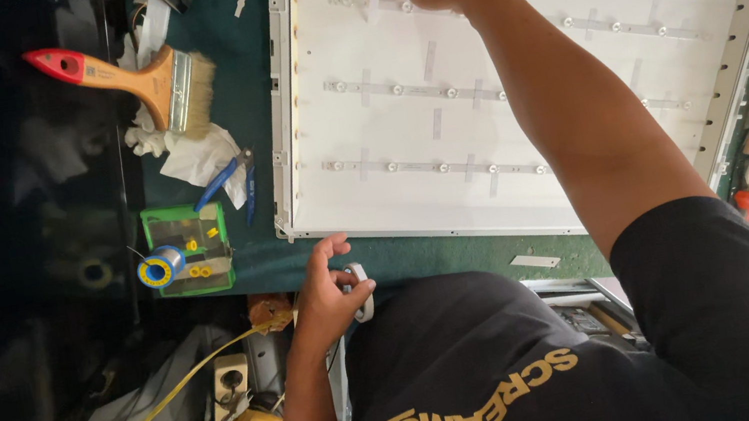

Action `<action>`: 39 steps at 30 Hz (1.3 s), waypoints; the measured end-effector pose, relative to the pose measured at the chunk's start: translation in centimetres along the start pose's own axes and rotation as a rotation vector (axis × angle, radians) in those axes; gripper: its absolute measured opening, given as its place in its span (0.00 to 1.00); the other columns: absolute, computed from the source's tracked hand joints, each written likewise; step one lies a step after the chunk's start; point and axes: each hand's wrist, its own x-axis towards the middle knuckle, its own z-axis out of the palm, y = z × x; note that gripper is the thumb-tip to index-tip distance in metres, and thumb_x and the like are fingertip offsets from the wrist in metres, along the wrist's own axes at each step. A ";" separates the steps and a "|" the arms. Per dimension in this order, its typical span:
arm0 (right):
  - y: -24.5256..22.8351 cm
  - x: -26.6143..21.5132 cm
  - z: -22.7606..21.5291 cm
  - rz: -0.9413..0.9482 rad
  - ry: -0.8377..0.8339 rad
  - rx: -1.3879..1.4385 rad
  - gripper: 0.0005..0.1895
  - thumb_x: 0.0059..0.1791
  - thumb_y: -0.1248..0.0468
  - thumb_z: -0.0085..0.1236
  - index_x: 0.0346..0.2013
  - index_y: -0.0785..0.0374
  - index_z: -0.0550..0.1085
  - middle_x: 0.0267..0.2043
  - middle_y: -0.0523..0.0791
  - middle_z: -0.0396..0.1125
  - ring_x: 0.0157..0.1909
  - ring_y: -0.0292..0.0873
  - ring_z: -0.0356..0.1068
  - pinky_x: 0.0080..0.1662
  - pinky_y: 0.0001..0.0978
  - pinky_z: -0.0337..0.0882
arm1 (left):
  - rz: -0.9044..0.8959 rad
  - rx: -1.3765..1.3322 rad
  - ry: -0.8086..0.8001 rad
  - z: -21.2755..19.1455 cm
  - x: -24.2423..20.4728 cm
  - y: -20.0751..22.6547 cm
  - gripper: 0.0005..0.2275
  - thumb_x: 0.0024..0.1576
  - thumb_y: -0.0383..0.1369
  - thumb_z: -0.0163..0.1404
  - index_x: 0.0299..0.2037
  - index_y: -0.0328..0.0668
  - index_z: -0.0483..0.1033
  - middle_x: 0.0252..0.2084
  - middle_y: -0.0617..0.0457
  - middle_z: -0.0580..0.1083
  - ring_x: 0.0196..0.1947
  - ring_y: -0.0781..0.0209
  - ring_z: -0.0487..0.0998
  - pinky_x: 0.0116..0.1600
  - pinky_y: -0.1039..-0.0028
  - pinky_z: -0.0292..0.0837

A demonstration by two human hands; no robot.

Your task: The person places small white rectangular components onto a white panel with pre-drilled holes. They pick up each component and position it into place on the panel, repeating this action multiple times.

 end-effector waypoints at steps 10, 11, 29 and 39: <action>0.1 0.3 0.2 0.016 0.011 -0.010 0.05 0.52 0.55 0.59 0.39 0.49 0.78 0.44 0.36 0.72 0.41 0.36 0.68 0.37 0.29 0.68 | -0.001 0.048 -0.013 0.2 0.0 0.2 0.34 0.51 0.32 0.62 0.70 0.58 0.64 0.65 0.60 0.71 0.38 0.68 0.84 0.42 0.71 0.73; 0.2 0.5 0.2 0.011 0.013 -0.012 0.06 0.52 0.55 0.58 0.40 0.49 0.78 0.44 0.37 0.72 0.41 0.36 0.69 0.37 0.29 0.69 | -0.003 0.034 -0.022 0.2 0.0 0.4 0.34 0.52 0.32 0.61 0.70 0.57 0.64 0.66 0.58 0.71 0.38 0.67 0.83 0.43 0.71 0.73; 0.9 1.1 0.6 -0.064 0.044 -0.118 0.07 0.53 0.55 0.55 0.41 0.49 0.78 0.43 0.37 0.73 0.42 0.37 0.71 0.42 0.32 0.70 | 0.026 -0.005 -0.014 0.6 0.3 -0.4 0.34 0.51 0.31 0.62 0.70 0.56 0.64 0.64 0.57 0.70 0.37 0.67 0.83 0.43 0.72 0.74; 1.5 1.6 0.9 -0.076 0.047 -0.142 0.06 0.54 0.55 0.57 0.42 0.50 0.78 0.43 0.38 0.74 0.44 0.39 0.73 0.43 0.35 0.71 | 0.024 -0.016 -0.022 0.6 0.2 -0.4 0.34 0.51 0.31 0.62 0.70 0.57 0.63 0.65 0.56 0.70 0.37 0.66 0.82 0.43 0.71 0.73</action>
